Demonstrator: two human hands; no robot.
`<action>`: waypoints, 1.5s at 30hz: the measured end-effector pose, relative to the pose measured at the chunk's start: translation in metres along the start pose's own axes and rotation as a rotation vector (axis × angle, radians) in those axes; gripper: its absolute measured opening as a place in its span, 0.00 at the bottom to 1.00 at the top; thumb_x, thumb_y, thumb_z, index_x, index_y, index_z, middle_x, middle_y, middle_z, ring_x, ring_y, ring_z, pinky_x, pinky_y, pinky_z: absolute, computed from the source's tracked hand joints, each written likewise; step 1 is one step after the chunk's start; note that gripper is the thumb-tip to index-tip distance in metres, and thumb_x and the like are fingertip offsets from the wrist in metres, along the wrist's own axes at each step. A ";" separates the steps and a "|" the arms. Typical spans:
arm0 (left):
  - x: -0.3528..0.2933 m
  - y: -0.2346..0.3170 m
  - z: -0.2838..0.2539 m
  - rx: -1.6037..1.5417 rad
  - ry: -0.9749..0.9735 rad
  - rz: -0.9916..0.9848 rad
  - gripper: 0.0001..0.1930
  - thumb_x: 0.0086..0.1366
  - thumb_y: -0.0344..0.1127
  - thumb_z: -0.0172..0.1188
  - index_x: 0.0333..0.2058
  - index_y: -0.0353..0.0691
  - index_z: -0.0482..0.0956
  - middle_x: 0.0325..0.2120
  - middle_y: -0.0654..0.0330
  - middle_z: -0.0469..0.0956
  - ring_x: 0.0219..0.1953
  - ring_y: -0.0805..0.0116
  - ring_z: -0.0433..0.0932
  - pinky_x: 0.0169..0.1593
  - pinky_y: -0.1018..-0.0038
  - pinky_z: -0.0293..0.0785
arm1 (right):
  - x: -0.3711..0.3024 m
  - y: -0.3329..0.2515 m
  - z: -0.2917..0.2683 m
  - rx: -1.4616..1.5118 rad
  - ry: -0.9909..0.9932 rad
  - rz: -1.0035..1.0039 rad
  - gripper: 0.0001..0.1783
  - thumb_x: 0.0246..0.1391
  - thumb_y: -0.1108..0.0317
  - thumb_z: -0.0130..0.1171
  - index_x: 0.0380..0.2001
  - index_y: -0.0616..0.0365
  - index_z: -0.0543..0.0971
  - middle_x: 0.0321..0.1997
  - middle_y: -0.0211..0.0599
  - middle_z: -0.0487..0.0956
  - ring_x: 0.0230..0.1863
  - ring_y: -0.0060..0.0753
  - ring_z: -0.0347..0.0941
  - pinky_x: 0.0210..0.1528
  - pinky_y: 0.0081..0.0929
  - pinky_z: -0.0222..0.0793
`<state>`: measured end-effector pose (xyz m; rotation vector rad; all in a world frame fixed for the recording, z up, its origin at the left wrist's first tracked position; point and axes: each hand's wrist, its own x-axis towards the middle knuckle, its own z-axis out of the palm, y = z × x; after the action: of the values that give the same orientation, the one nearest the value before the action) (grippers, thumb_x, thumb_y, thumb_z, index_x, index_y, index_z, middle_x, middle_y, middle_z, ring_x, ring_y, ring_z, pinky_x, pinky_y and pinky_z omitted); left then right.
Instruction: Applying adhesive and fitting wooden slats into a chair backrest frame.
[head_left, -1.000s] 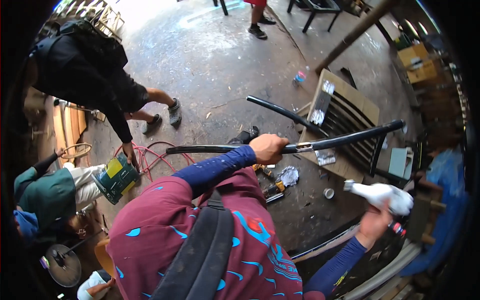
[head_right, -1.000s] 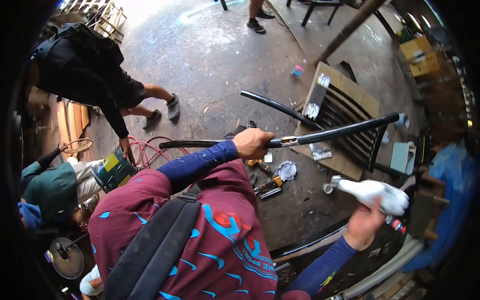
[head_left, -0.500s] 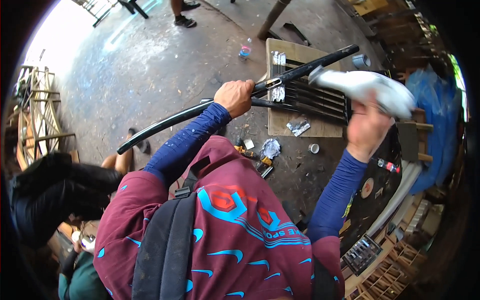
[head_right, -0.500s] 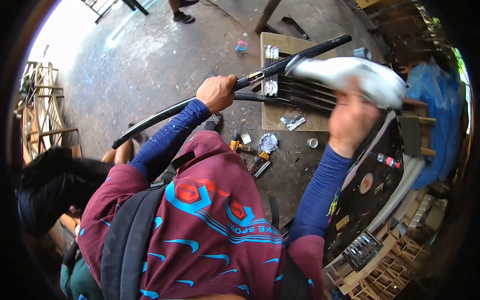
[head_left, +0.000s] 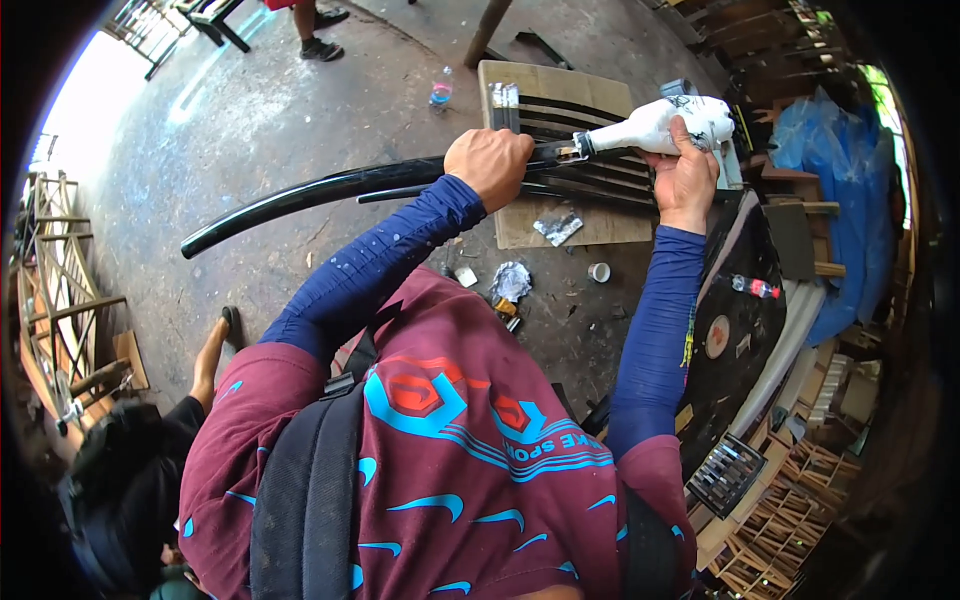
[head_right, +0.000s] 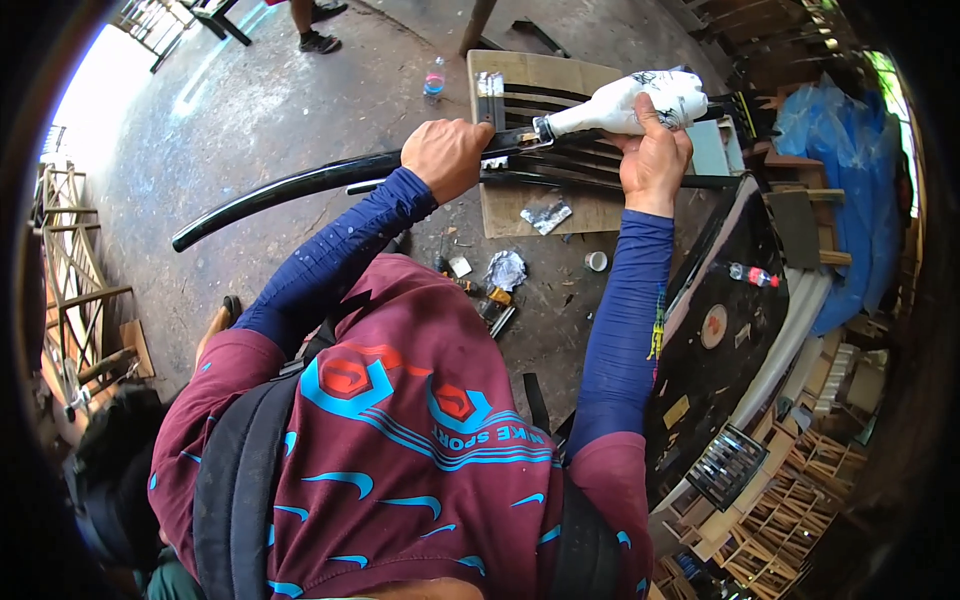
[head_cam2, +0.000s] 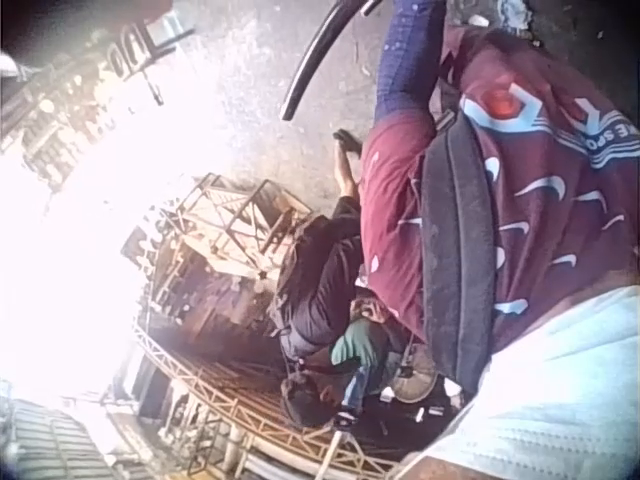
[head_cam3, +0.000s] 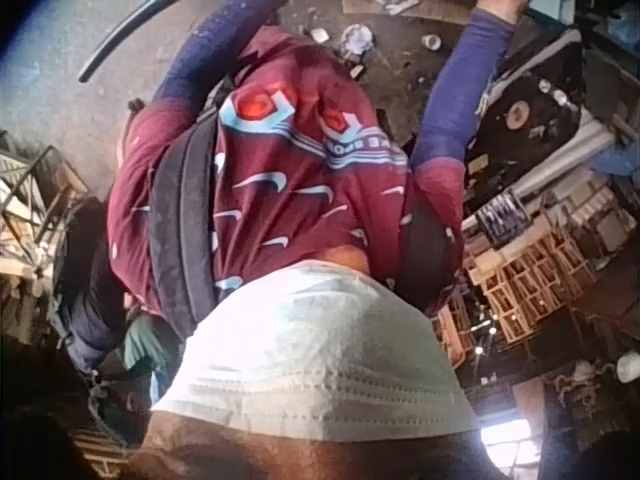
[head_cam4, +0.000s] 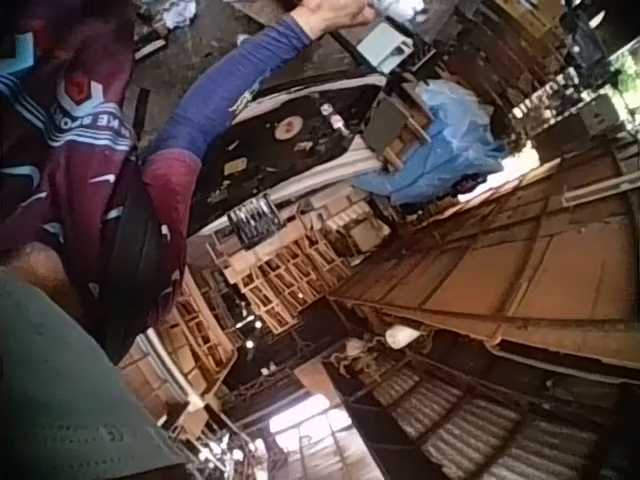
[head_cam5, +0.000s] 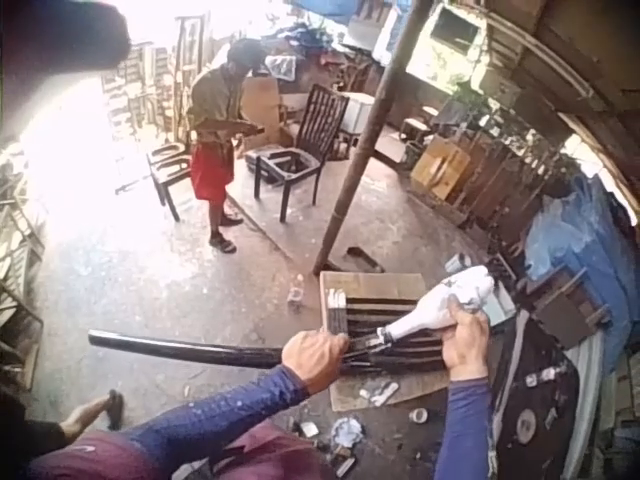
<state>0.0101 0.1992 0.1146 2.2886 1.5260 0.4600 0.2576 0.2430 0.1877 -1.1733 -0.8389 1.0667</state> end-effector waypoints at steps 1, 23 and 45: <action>0.003 0.007 -0.001 -0.004 0.008 0.017 0.06 0.56 0.31 0.58 0.30 0.39 0.81 0.28 0.48 0.84 0.34 0.49 0.85 0.38 0.59 0.80 | 0.002 -0.007 -0.006 -0.008 0.001 -0.014 0.25 0.58 0.70 0.66 0.58 0.58 0.72 0.54 0.44 0.79 0.54 0.51 0.77 0.49 0.64 0.77; 0.050 0.077 0.016 -0.355 -0.055 0.306 0.16 0.52 0.36 0.62 0.40 0.37 0.83 0.30 0.42 0.82 0.37 0.44 0.83 0.43 0.57 0.80 | -0.040 -0.092 -0.065 -0.102 0.209 -0.294 0.28 0.56 0.73 0.67 0.59 0.63 0.70 0.55 0.48 0.78 0.55 0.50 0.78 0.48 0.62 0.79; 0.051 0.072 0.017 -0.329 -0.150 0.324 0.15 0.53 0.33 0.60 0.40 0.38 0.83 0.32 0.44 0.83 0.38 0.46 0.84 0.44 0.58 0.80 | -0.053 -0.088 -0.039 -0.220 0.289 -0.373 0.24 0.53 0.74 0.69 0.53 0.68 0.75 0.47 0.49 0.82 0.43 0.44 0.84 0.37 0.45 0.85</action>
<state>0.0950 0.2192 0.1368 2.2496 0.9322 0.5621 0.2959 0.1768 0.2670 -1.2565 -0.9157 0.4957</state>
